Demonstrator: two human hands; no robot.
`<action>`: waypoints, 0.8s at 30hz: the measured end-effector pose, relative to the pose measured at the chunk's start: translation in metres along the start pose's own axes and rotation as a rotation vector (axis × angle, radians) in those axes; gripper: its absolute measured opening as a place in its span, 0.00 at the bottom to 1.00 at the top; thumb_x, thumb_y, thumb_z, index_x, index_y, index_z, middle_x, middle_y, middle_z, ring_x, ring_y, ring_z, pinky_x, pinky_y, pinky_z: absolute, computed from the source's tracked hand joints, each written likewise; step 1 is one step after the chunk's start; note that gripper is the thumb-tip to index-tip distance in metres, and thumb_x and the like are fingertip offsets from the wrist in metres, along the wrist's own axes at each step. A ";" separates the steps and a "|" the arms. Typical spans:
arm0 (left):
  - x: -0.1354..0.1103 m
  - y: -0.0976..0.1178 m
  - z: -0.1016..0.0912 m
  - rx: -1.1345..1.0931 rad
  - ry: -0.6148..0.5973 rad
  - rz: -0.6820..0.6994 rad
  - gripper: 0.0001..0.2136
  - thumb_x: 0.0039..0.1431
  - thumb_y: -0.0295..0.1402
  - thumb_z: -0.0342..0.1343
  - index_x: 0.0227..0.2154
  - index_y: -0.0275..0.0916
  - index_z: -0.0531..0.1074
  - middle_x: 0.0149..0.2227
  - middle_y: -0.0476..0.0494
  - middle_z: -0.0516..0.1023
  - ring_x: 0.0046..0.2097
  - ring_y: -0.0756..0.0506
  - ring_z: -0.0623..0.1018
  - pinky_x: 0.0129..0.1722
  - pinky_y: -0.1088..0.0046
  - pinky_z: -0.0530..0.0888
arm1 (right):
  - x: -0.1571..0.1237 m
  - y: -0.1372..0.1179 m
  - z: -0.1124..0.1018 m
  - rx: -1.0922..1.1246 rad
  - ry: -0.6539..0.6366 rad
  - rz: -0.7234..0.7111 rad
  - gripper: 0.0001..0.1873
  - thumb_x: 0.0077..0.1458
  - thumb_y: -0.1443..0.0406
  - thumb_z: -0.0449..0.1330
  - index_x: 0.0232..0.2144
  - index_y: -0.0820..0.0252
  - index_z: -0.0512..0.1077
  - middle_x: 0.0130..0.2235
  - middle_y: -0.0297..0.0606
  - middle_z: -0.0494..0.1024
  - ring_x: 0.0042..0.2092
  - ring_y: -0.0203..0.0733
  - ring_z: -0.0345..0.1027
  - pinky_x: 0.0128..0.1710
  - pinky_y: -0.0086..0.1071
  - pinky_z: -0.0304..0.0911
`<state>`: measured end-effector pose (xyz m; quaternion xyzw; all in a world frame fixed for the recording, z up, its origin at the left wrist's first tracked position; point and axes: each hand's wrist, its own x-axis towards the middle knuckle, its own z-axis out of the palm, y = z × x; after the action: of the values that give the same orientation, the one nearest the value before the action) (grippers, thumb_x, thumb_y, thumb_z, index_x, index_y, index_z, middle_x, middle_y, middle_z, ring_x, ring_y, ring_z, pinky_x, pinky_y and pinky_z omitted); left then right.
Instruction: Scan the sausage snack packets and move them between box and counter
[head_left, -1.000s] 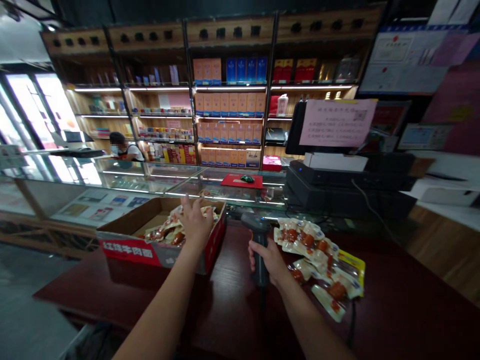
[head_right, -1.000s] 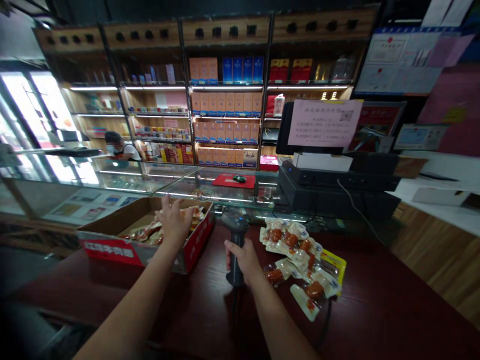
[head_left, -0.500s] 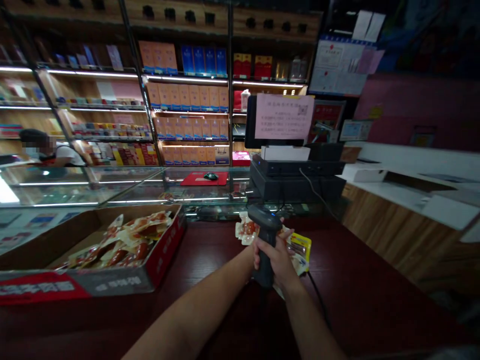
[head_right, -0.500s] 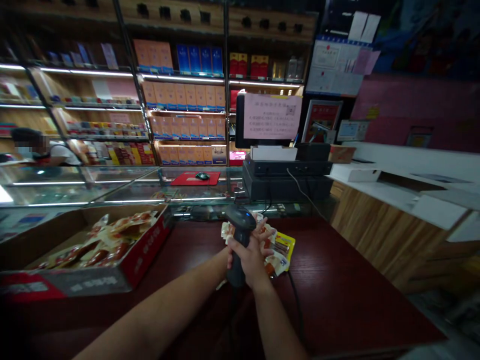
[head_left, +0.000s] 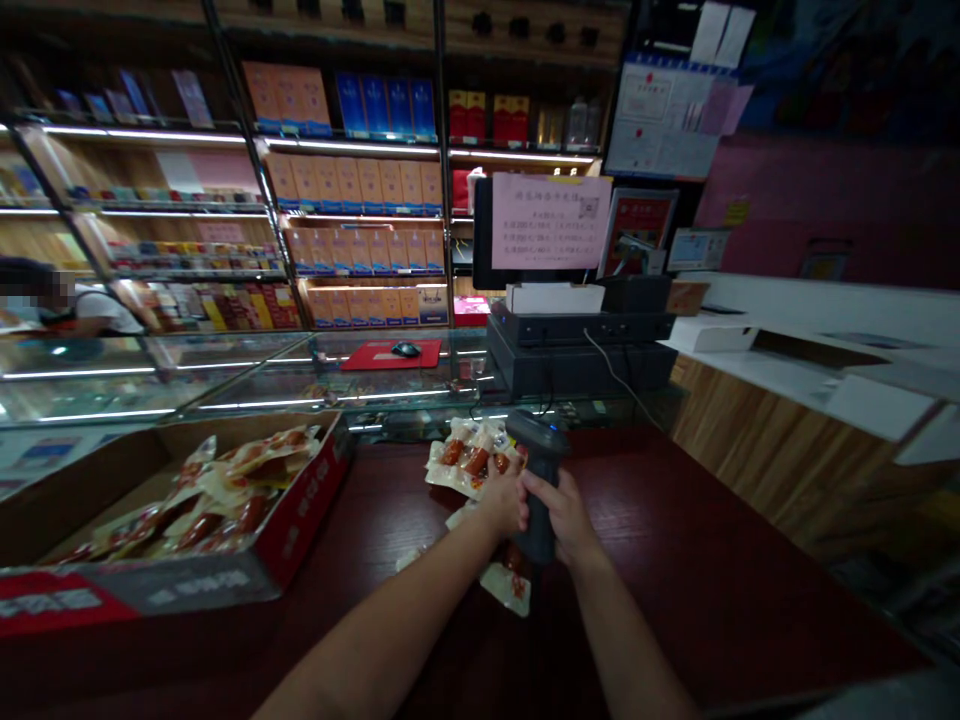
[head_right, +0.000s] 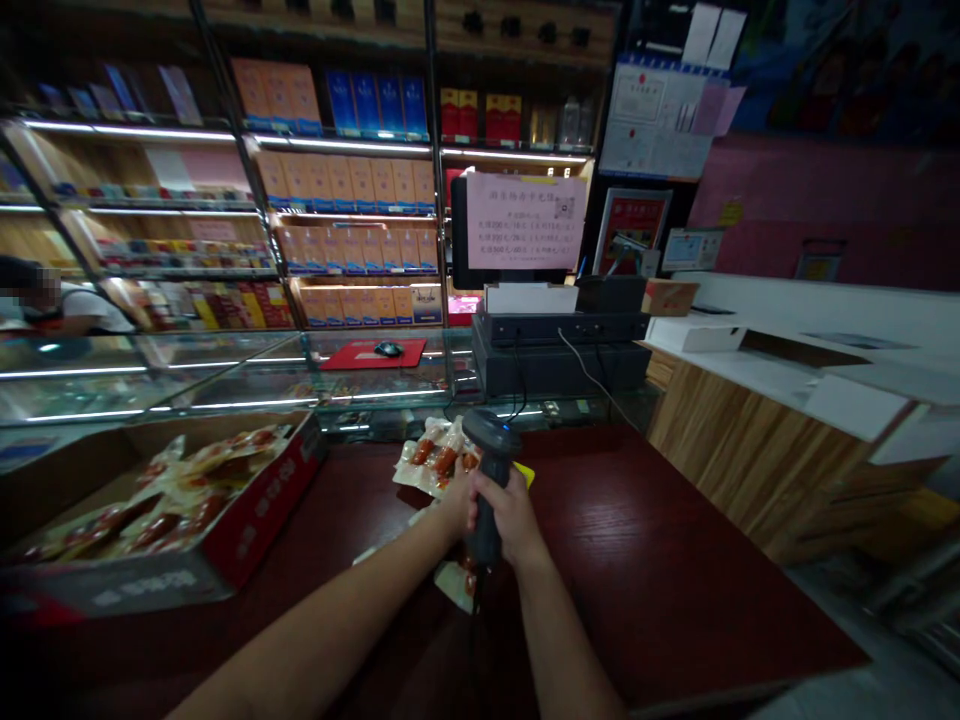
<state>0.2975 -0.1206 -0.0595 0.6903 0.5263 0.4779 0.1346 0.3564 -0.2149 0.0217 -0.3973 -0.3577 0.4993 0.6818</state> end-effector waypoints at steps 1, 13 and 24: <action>0.004 -0.004 -0.008 -0.005 -0.088 0.103 0.11 0.57 0.36 0.49 0.36 0.36 0.74 0.40 0.39 0.76 0.46 0.44 0.73 0.52 0.57 0.65 | 0.001 0.001 0.000 0.001 -0.011 0.002 0.15 0.40 0.58 0.65 0.22 0.60 0.65 0.16 0.27 0.67 0.14 0.29 0.58 0.12 0.24 0.59; 0.061 -0.073 -0.107 0.180 -0.683 0.762 0.15 0.43 0.35 0.59 0.38 0.56 0.74 0.48 0.49 0.75 0.58 0.40 0.65 0.56 0.42 0.50 | 0.011 0.007 -0.001 -0.058 -0.034 -0.004 0.24 0.41 0.60 0.65 0.41 0.60 0.66 0.19 0.24 0.68 0.16 0.31 0.59 0.13 0.25 0.59; 0.033 -0.056 -0.191 0.663 -0.574 0.058 0.21 0.55 0.50 0.46 0.34 0.37 0.75 0.35 0.35 0.78 0.40 0.40 0.77 0.40 0.67 0.70 | 0.013 0.030 0.031 -0.036 -0.101 0.081 0.16 0.39 0.58 0.66 0.23 0.61 0.66 0.18 0.27 0.68 0.15 0.29 0.59 0.12 0.24 0.61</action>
<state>0.1101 -0.1299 0.0161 0.8156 0.5728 0.0754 0.0330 0.3201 -0.1913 0.0086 -0.3978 -0.3840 0.5393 0.6351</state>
